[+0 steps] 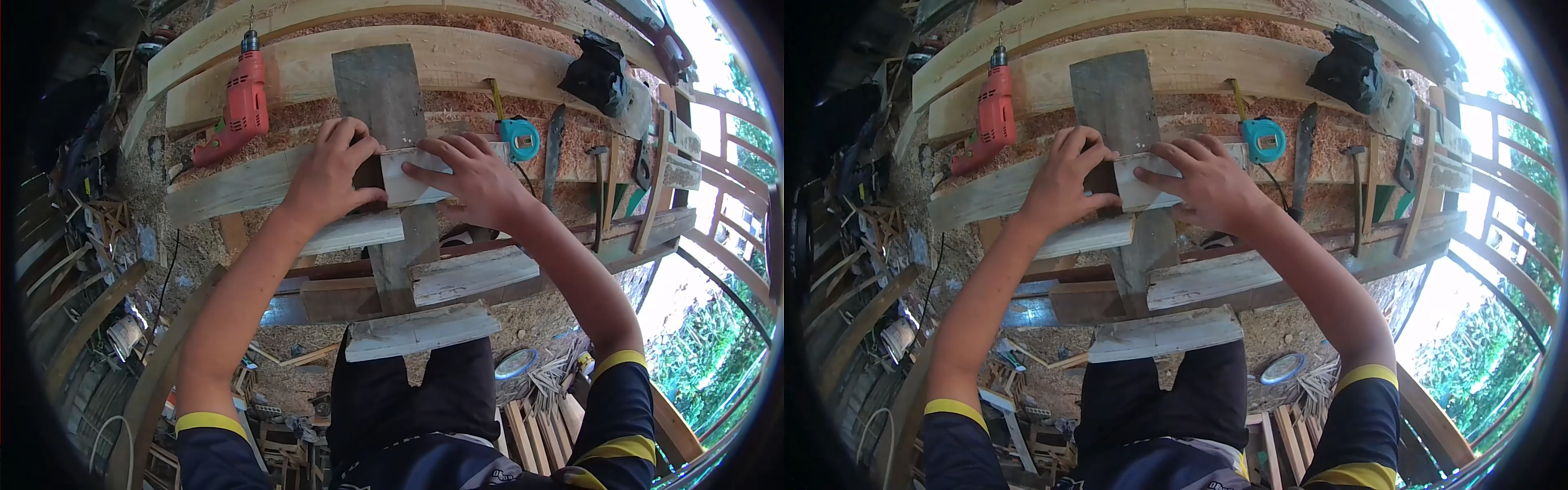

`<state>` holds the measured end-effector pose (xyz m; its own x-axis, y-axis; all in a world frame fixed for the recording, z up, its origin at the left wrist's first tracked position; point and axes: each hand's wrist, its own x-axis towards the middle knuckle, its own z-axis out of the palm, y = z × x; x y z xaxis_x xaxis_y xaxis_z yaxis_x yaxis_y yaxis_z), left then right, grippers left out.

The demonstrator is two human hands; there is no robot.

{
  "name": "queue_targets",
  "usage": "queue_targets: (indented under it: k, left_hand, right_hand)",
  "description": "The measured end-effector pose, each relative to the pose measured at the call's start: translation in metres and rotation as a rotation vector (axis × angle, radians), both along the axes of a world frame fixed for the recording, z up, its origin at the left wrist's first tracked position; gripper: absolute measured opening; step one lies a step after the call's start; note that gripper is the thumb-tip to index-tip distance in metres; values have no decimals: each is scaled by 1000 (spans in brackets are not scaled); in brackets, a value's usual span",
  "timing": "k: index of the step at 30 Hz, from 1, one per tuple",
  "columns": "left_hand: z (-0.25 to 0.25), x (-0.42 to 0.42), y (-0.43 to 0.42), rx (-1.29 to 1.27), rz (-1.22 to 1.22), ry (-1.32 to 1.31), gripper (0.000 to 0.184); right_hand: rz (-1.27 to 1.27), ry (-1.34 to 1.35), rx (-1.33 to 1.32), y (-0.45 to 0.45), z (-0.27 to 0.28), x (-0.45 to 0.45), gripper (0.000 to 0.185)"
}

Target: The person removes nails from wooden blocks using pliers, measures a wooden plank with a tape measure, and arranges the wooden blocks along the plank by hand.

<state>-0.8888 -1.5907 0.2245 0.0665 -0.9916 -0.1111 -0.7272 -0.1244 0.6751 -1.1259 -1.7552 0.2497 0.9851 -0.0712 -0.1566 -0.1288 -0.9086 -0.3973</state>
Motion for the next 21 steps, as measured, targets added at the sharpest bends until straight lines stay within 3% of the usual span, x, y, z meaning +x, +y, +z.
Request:
queue_targets:
  k: [21]
  left_hand:
    - [-5, 5, -2, -36, -13, 8, 66]
  right_hand:
    - [-156, -7, -76, -6, -6, -37, 90]
